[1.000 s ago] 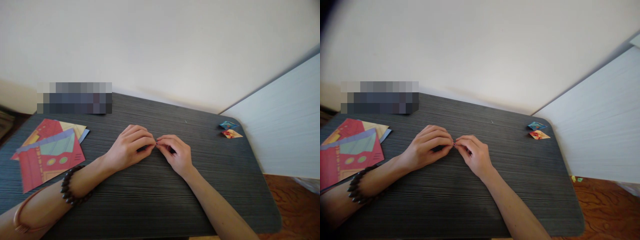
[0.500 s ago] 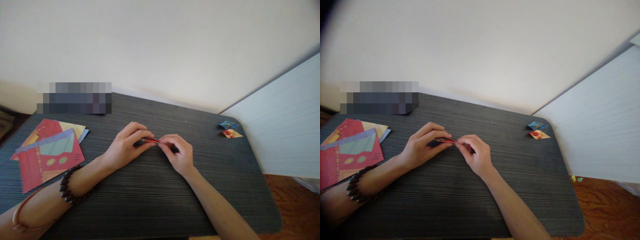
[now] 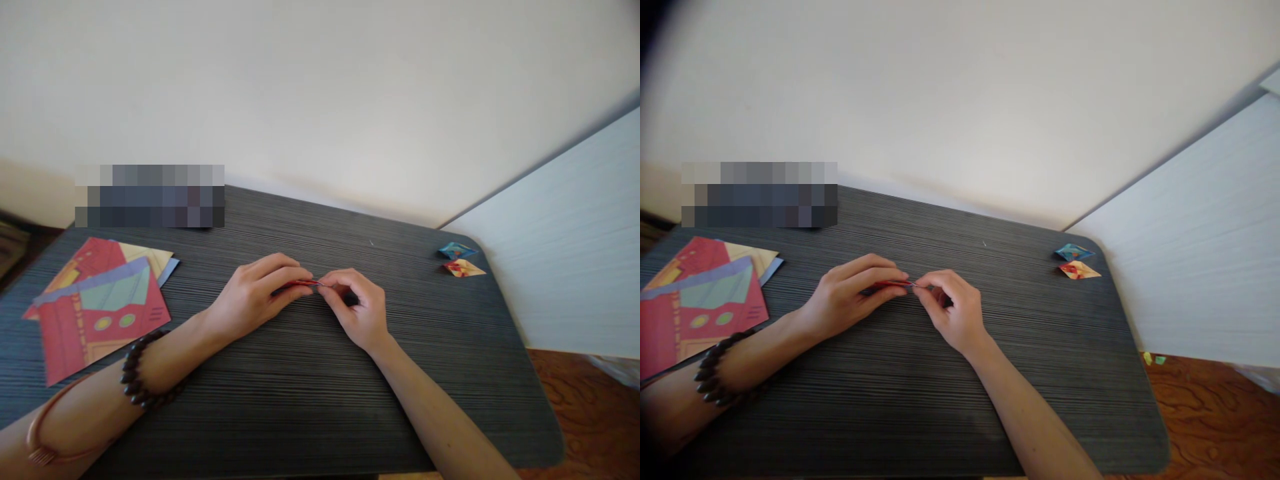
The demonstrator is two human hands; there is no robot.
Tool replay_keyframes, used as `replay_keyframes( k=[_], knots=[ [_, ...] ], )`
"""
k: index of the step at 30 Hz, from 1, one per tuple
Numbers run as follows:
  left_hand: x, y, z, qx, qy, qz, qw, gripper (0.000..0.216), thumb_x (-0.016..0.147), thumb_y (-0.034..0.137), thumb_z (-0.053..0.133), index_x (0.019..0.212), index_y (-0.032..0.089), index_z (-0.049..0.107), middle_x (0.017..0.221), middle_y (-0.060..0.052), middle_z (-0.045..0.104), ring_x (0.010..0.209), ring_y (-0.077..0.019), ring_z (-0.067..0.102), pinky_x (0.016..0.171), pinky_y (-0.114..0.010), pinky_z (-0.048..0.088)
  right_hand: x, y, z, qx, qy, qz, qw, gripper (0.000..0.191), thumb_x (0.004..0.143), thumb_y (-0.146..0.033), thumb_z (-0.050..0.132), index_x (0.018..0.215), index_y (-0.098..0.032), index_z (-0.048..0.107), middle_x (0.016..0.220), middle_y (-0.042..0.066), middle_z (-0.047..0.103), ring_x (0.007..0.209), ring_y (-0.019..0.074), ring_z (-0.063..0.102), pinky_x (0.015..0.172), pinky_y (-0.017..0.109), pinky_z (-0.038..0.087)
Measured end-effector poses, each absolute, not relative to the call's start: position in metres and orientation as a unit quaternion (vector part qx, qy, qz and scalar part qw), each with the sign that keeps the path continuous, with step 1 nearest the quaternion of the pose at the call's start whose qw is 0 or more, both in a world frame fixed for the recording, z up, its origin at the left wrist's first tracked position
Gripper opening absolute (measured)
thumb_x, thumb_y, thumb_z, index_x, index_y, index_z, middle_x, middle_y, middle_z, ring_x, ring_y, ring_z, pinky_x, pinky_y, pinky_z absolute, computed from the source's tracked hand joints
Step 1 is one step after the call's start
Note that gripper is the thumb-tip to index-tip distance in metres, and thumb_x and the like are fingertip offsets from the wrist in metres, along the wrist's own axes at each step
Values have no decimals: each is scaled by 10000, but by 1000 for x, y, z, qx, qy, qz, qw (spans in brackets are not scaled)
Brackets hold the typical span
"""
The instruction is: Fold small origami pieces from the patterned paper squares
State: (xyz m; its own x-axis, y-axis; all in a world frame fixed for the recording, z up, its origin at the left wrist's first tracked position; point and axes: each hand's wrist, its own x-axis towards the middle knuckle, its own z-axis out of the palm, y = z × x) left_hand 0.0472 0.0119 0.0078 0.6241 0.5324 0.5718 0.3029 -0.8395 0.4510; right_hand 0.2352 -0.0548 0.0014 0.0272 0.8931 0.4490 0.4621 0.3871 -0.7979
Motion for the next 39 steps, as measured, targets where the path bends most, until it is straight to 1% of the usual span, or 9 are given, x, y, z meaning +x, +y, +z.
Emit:
replay_keyframes(
  k=[3, 5, 9, 15, 18, 21, 23, 31, 39],
  knots=[
    [48, 13, 11, 897, 235, 350, 132, 179, 837, 229, 623, 1013, 203, 647, 947, -51, 677, 865, -167, 606, 791, -326, 484, 236, -55, 3, -510, -665, 231, 495, 28, 827, -220, 618, 842, -200, 631, 822, 13, 677, 622, 100, 596, 579, 241, 504],
    [49, 12, 12, 900, 226, 348, 135, 153, 843, 234, 614, 988, 203, 649, 916, -41, 691, 853, -168, 609, 791, -334, 472, 236, -55, 3, -512, -663, 238, 491, 36, 827, -233, 618, 832, -200, 630, 813, 12, 678, 621, 101, 595, 574, 240, 501],
    [49, 8, 12, 885, 228, 341, 220, 107, 871, 210, 564, 944, 183, 637, 849, -23, 689, 757, -126, 617, 716, -260, 489, 236, -56, 2, -507, -665, 245, 491, 33, 822, -226, 617, 837, -199, 627, 805, 6, 676, 574, 87, 578, 543, 229, 486],
    [47, 7, 14, 849, 292, 295, 326, 135, 853, 268, 571, 895, 186, 669, 799, -10, 696, 698, -125, 635, 658, -229, 498, 236, -56, -2, -485, -682, 223, 499, 81, 826, -208, 623, 907, -208, 627, 796, -6, 665, 505, 60, 563, 505, 205, 485],
    [47, 8, 17, 826, 308, 272, 387, 173, 845, 294, 561, 892, 179, 680, 801, -16, 706, 702, -137, 648, 646, -223, 505, 236, -55, -3, -465, -705, 198, 498, 92, 834, -193, 615, 921, -222, 631, 839, 4, 677, 590, 79, 613, 530, 201, 510],
    [48, 9, 20, 806, 317, 245, 436, 189, 846, 306, 547, 846, 169, 678, 752, -7, 701, 675, -136, 644, 634, -218, 507, 236, -55, -4, -443, -732, 163, 491, 126, 841, -171, 606, 941, -240, 641, 890, 11, 685, 739, 104, 650, 623, 217, 539],
    [48, 9, 21, 796, 320, 229, 460, 192, 847, 307, 544, 812, 169, 671, 721, 4, 690, 655, -127, 634, 623, -209, 503, 236, -56, -4, -438, -745, 144, 482, 141, 842, -175, 608, 957, -248, 645, 909, 12, 684, 778, 106, 652, 656, 221, 541],
    [47, 14, 21, 765, 319, 187, 528, 207, 844, 336, 549, 774, 173, 655, 696, 8, 662, 619, -114, 589, 566, -193, 464, 236, -56, -3, -424, -760, 133, 475, 149, 833, -175, 627, 967, -240, 639, 917, 15, 675, 769, 93, 646, 658, 204, 532],
    [45, 16, 24, 769, 297, 168, 540, 241, 865, 346, 526, 746, 171, 643, 660, 9, 647, 583, -108, 568, 531, -190, 438, 238, -56, -4, -418, -782, 87, 455, 156, 843, -180, 620, 981, -253, 632, 902, 4, 684, 740, 83, 641, 617, 184, 497]
  ],
)
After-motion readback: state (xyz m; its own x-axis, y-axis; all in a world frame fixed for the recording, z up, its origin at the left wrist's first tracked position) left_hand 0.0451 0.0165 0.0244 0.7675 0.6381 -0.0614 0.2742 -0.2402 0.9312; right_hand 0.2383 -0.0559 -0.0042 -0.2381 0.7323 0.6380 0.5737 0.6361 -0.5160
